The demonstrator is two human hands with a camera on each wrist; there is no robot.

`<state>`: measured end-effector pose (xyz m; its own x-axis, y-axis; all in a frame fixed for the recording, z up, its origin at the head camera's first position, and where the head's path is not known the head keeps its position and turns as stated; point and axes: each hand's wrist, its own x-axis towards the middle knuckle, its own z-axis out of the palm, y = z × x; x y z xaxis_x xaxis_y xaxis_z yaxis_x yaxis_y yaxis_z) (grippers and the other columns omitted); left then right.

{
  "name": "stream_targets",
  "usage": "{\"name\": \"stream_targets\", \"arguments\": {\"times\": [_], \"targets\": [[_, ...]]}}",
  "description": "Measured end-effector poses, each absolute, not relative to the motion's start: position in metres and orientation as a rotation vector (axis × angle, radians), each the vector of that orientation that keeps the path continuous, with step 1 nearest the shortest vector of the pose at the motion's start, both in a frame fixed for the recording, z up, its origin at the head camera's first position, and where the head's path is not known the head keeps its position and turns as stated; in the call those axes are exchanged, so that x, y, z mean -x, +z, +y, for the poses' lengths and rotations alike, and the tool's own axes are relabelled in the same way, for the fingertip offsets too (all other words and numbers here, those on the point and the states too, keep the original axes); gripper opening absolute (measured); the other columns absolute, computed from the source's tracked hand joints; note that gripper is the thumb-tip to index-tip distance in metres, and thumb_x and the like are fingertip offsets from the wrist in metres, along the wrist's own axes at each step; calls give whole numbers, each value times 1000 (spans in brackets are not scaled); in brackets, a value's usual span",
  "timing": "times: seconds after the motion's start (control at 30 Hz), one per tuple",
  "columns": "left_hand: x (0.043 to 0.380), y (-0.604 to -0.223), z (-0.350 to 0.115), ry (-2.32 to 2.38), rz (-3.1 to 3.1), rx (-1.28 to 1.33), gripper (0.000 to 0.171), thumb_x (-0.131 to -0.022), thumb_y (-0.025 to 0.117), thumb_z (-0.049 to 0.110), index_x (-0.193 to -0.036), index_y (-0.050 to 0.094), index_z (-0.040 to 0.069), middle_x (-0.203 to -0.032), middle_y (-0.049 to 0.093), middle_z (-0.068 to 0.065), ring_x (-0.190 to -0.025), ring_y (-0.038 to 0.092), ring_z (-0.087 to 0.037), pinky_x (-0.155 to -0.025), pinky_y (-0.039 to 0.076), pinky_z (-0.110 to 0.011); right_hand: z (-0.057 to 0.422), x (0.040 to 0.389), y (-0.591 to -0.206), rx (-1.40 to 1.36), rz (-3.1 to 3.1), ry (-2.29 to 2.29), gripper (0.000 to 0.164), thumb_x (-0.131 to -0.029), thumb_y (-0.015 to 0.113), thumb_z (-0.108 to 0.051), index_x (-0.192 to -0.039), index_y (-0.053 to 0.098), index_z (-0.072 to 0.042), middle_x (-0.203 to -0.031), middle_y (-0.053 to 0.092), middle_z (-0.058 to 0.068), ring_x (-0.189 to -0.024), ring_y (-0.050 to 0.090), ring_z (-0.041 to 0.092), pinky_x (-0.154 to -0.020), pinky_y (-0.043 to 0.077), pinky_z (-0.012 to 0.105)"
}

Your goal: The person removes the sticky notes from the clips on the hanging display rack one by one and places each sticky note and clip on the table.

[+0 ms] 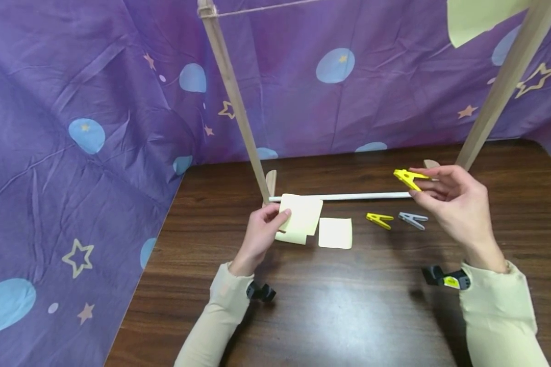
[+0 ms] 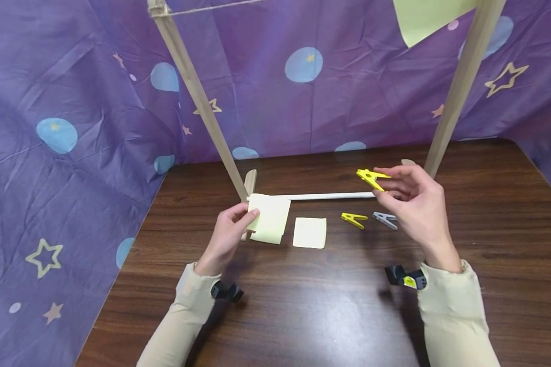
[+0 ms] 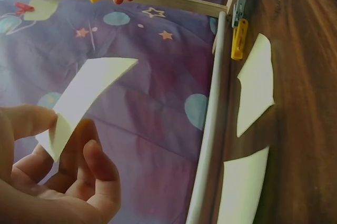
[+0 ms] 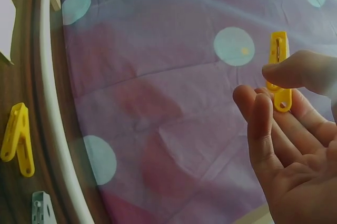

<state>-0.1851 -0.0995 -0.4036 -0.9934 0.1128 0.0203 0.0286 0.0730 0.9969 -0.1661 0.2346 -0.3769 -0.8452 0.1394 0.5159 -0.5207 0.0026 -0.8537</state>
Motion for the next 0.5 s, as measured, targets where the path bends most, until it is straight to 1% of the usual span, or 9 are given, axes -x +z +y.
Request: {"name": "stream_targets", "arguments": {"times": [0.13,0.27,0.37,0.43,0.5], "targets": [[184,-410,-102,2071,2211,-191,20,-89,62,3,-102,63,-13,-79,62,5,-67,56,-7,-62,47,-22,235,166,-381,-349,-1948,1794,34,-73,65,24,-103,58,9,-105,74,-7,-85,71,2,-70,54,12],[183,-416,-105,2019,2198,-214,19,-87,64,1,-101,61,-11,-76,63,5,-66,54,-7,-62,45,-20,236,166,-383,-280,-2098,1658,35,-74,67,20,-104,59,5,-105,72,-16,-85,69,-3,-70,53,11],[183,-421,-108,1976,2203,-218,21,-87,65,1,-103,60,-11,-80,67,-2,-65,55,-7,-62,44,-20,236,167,-385,-246,-2174,1593,33,-76,67,17,-104,58,2,-105,69,-22,-85,68,-6,-71,53,10],[182,-423,-109,1939,2224,-220,20,-88,64,3,-102,61,-10,-81,68,-4,-64,54,-8,-61,44,-20,236,167,-386,-235,-2207,1559,33,-76,68,15,-106,58,3,-106,68,-23,-86,67,-7,-70,52,9],[182,-426,-110,1895,2259,-228,17,-89,63,4,-98,62,-9,-77,65,-3,-63,52,-9,-59,42,-20,237,168,-387,-224,-2219,1547,34,-76,69,14,-107,59,4,-105,68,-22,-87,66,-6,-70,51,8]]}}
